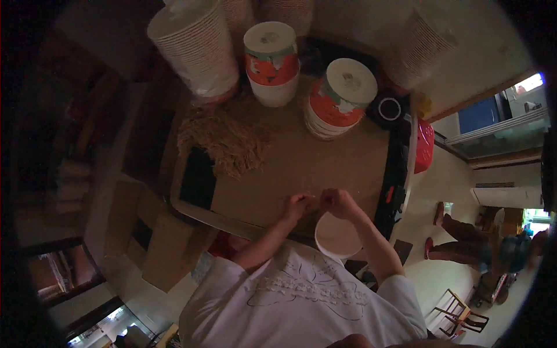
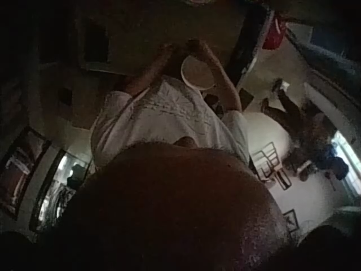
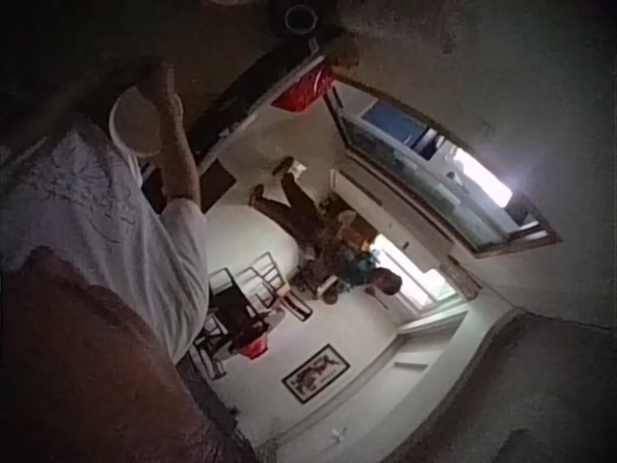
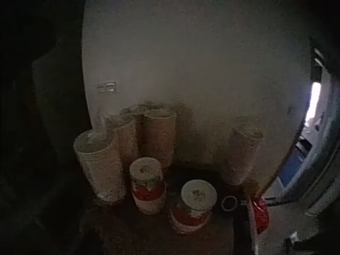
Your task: Placing packing material into paper buckets and stacking them.
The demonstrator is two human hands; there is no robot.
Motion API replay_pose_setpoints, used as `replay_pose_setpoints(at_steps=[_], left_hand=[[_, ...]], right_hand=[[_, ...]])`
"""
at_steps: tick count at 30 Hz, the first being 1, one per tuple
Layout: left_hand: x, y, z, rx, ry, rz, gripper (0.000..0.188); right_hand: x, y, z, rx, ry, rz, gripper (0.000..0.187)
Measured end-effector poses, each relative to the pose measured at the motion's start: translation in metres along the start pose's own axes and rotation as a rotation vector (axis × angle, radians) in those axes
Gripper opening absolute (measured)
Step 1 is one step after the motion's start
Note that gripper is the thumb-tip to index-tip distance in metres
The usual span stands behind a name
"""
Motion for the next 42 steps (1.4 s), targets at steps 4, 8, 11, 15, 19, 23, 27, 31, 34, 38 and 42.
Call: replay_pose_setpoints(at_steps=[4,8,11,15,19,23,27,31,34,38,42], left_hand=[[0.015,0.001,-0.002,-0.045,-0.091,0.016,0.011],[0.050,0.008,-0.006,-0.051,0.150,0.219,0.011],[0.047,0.007,-0.003,-0.067,0.096,0.139,0.013],[0.033,0.006,0.003,-0.114,-0.008,0.059,0.010],[0.033,0.002,0.003,-0.201,0.118,0.208,0.007],[0.023,-0.003,0.008,-0.185,0.022,0.189,0.007],[0.024,-0.004,0.014,-0.156,0.129,0.192,0.011],[0.041,-0.002,0.010,-0.171,0.181,0.205,0.007],[0.040,-0.006,0.007,-0.104,0.023,0.253,0.006],[0.041,-0.010,0.009,-0.100,0.116,0.277,0.009],[0.034,-0.010,0.013,-0.117,0.099,0.311,0.011]], right_hand=[[0.013,0.004,0.006,-0.029,0.017,0.004,0.013],[0.022,0.011,0.018,-0.079,0.120,0.227,0.016],[0.018,0.008,0.022,-0.094,0.130,0.281,0.015],[0.030,0.018,0.020,-0.146,0.308,0.588,0.012],[0.043,0.018,0.020,-0.149,0.384,0.423,0.011],[0.052,0.021,0.021,-0.197,0.280,0.204,0.009],[0.051,0.026,0.028,-0.206,0.097,0.080,0.011],[0.058,0.029,0.031,-0.264,0.130,0.111,0.012],[0.052,0.030,0.031,-0.278,0.089,0.201,0.009],[0.034,0.019,0.038,-0.114,0.053,0.134,0.008],[0.020,0.018,0.045,-0.081,-0.015,-0.120,0.012]])
Point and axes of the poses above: each hand's wrist, its own z-axis towards the middle knuckle, its own y-axis out of the palm, x = y × z, the point moved 9 cm from there along z, towards the middle knuckle, and after that the axes turned 7 degrees about x, right-handed, at the moved point
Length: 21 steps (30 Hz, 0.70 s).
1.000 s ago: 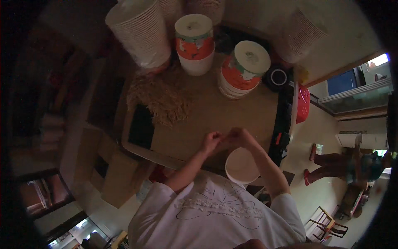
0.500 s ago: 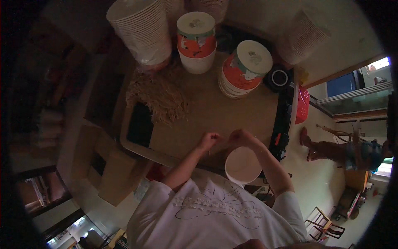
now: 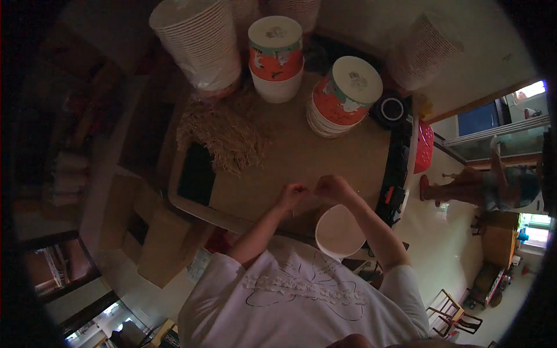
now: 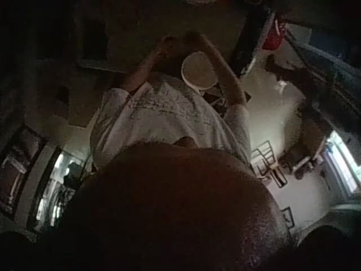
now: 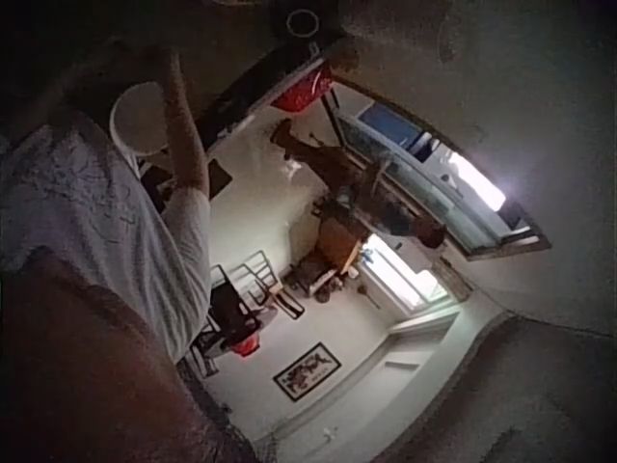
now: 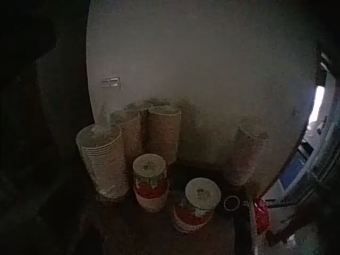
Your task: Placing packing material into paper buckets and stacking them.
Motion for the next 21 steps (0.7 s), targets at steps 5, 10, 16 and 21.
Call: replay_pose_setpoints(at_steps=[5,10,16,21], left_hand=[[-0.007,0.003,0.008,0.004,0.065,-0.018,0.012],[-0.001,0.004,0.011,0.025,0.210,-0.021,0.011],[0.020,0.007,-0.003,-0.005,0.021,-0.043,0.011],[0.028,0.003,-0.010,0.023,-0.028,-0.095,0.009]], right_hand=[[-0.006,-0.002,0.001,0.009,-0.012,-0.013,0.017],[-0.001,-0.001,0.002,-0.009,0.006,-0.006,0.018],[-0.004,-0.003,0.001,-0.008,-0.048,0.013,0.018],[-0.003,0.000,0.001,-0.117,0.093,-0.001,0.019]])
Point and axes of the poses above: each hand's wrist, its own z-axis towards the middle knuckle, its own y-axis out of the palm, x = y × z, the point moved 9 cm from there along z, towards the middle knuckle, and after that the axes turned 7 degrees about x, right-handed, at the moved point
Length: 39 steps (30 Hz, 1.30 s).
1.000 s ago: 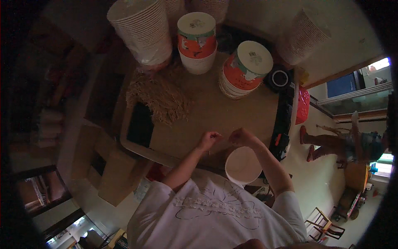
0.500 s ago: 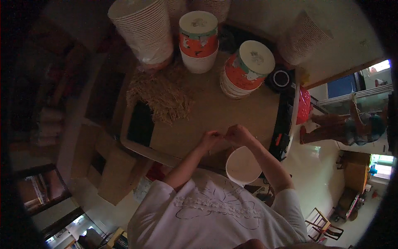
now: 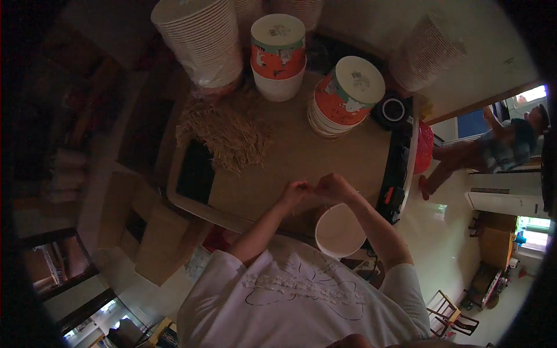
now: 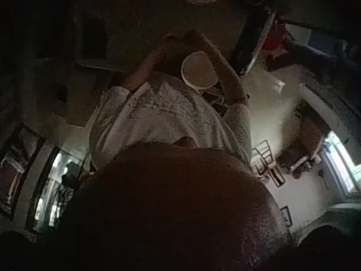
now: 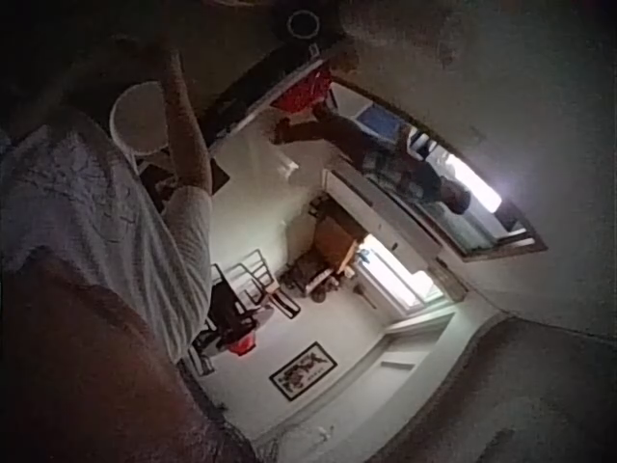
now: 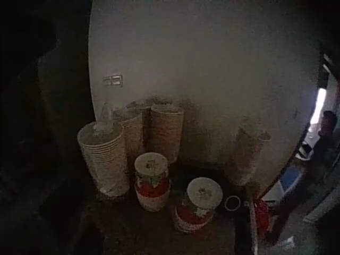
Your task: Placing packing material into paper buckets and stacking them.
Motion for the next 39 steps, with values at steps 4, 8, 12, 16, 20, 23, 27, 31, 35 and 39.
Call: replay_pose_setpoints(at_steps=[4,8,12,16,20,23,27,31,35,39], left_hand=[[0.010,0.006,-0.004,-0.039,-0.052,0.129,0.018],[-0.011,0.002,0.008,-0.011,0.021,0.068,0.012],[-0.030,0.006,0.018,0.076,0.157,0.149,0.007],[-0.061,0.007,0.033,0.079,0.190,0.192,0.009],[-0.062,0.009,0.030,0.121,0.182,0.263,0.011],[-0.042,0.010,0.022,0.153,0.212,0.348,0.012],[-0.051,0.004,0.023,0.150,0.172,0.270,0.012],[-0.046,0.000,0.027,0.178,0.118,0.235,0.010],[-0.028,-0.015,0.037,0.196,0.202,-0.034,0.008],[-0.007,-0.028,0.031,0.208,0.122,0.109,0.008]], right_hand=[[0.011,0.001,0.004,0.070,-0.118,-0.003,0.019],[0.004,0.007,0.007,0.017,-0.107,-0.192,0.018],[0.006,0.001,-0.001,0.115,-0.340,-0.156,0.018],[0.000,0.001,-0.008,0.007,-0.225,-0.136,0.020],[0.016,0.003,-0.010,-0.076,-0.096,-0.134,0.025],[0.032,0.011,-0.008,-0.125,-0.011,-0.219,0.028],[0.015,-0.002,-0.019,-0.152,0.260,-0.210,0.035],[0.034,0.004,-0.016,-0.162,0.244,-0.105,0.031],[0.034,0.012,-0.005,-0.083,0.030,0.748,0.011],[0.023,-0.001,-0.008,0.022,0.047,0.512,0.008]])
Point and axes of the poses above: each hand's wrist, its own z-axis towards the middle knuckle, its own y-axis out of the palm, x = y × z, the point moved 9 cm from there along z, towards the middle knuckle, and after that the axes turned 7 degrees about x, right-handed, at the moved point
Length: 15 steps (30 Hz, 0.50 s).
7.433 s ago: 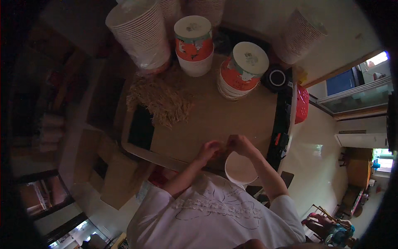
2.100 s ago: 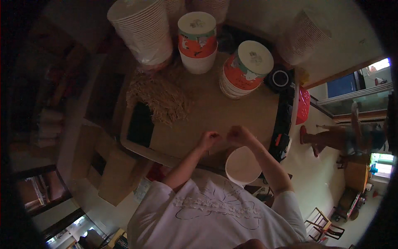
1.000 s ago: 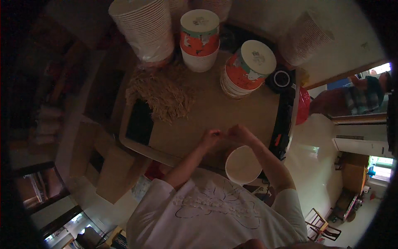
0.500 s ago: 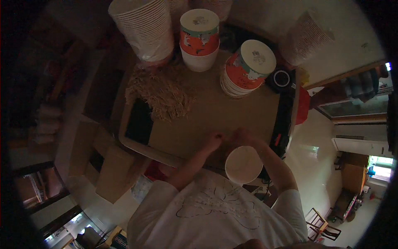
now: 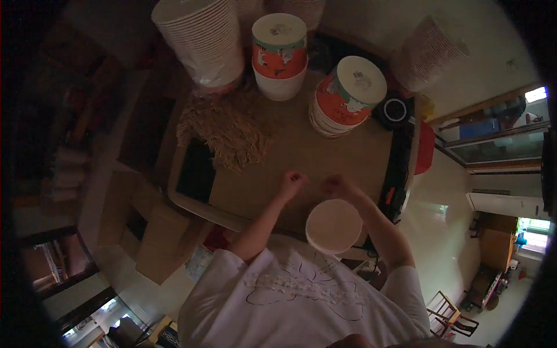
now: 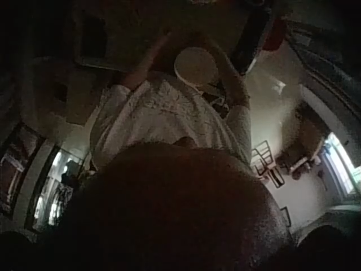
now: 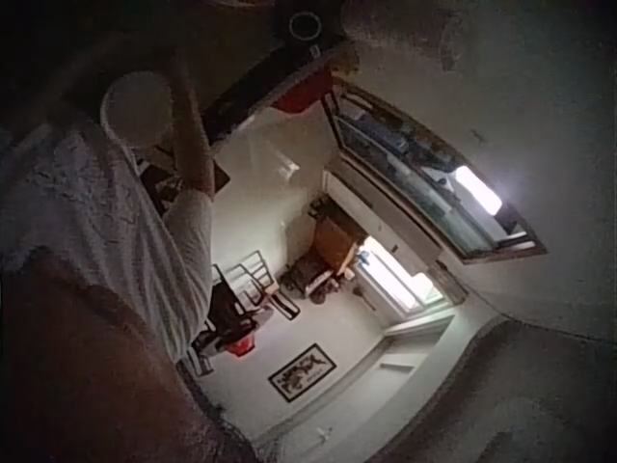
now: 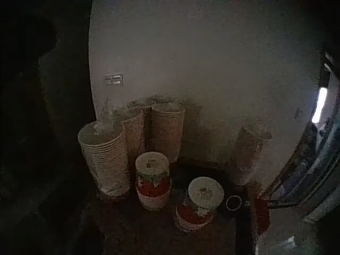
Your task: Placing packing material into paper buckets and stacking them.
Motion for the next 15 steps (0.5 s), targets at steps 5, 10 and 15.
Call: replay_pose_setpoints(at_steps=[5,10,15], left_hand=[[0.009,0.001,0.004,0.025,0.085,-0.021,0.007],[-0.031,0.010,0.021,0.051,0.086,-0.150,0.009],[-0.013,0.025,0.017,0.014,0.014,-0.066,0.016]], right_hand=[[0.006,0.007,0.009,-0.029,-0.159,0.137,0.012],[-0.045,0.039,0.004,-0.033,-0.822,-1.047,0.017],[-0.010,0.019,0.017,-0.144,0.064,-0.033,0.026]])
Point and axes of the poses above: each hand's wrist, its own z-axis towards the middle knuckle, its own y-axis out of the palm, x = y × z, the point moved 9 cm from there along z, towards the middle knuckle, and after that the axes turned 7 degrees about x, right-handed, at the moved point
